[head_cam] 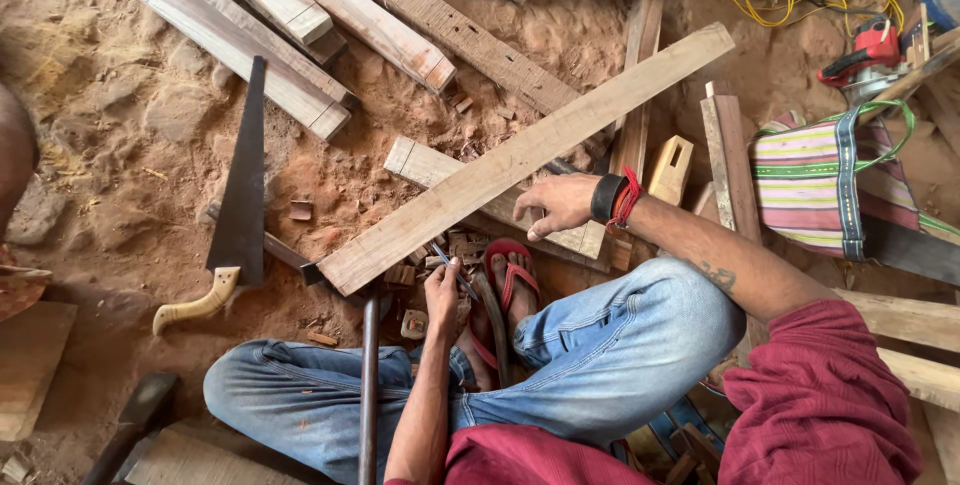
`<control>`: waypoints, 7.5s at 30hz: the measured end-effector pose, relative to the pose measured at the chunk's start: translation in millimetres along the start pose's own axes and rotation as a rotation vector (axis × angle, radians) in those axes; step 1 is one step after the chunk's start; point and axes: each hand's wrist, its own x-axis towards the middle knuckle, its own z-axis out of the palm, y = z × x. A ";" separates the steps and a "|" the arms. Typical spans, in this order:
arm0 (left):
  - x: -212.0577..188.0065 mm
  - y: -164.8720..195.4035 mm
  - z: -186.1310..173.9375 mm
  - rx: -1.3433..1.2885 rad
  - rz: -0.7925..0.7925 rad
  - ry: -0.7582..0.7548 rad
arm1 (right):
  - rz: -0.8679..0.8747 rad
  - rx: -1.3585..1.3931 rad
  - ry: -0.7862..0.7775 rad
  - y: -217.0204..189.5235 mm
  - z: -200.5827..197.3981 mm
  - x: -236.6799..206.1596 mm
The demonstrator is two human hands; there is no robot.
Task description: The person sits on the ground and uses a pencil to draw curved lines on a long wooden plank. They hold the plank with one hand and draw with the other, occasionally repositioning the plank to continue the markings.
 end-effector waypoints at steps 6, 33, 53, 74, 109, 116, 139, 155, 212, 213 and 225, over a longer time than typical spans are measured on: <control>-1.1 -0.2 0.7 -0.041 -0.004 -0.006 | 0.027 0.006 -0.012 5.2 4.0 1.9; -3.6 6.8 -0.8 -0.012 -0.054 -0.089 | -0.032 0.054 0.039 12.1 3.5 5.6; -4.3 7.6 -13.8 0.517 0.066 -0.203 | -0.014 0.036 0.028 12.3 3.0 4.6; -2.3 1.7 -7.8 0.584 0.400 -0.075 | -0.050 0.068 0.082 22.8 9.0 2.4; 59.1 25.4 -0.5 0.874 0.311 -0.530 | -0.020 0.108 0.062 16.7 -5.4 -23.9; 62.7 33.5 16.0 1.000 0.381 -0.486 | -0.004 0.124 0.061 18.9 -6.8 -22.5; 57.1 46.3 40.5 1.045 0.342 -0.494 | -0.084 0.069 0.155 22.9 -10.6 -8.1; 34.8 39.8 33.1 0.810 0.299 -0.316 | -0.046 0.054 0.154 31.0 -5.7 -7.7; 28.9 18.1 10.1 0.340 0.056 -0.197 | 0.027 0.073 0.094 51.7 7.3 -4.1; 30.5 19.5 10.1 0.296 0.005 -0.156 | 0.030 0.075 0.096 51.9 7.1 -4.4; 31.9 10.2 12.6 0.132 0.125 -0.168 | -0.006 0.087 0.144 50.2 3.9 -10.4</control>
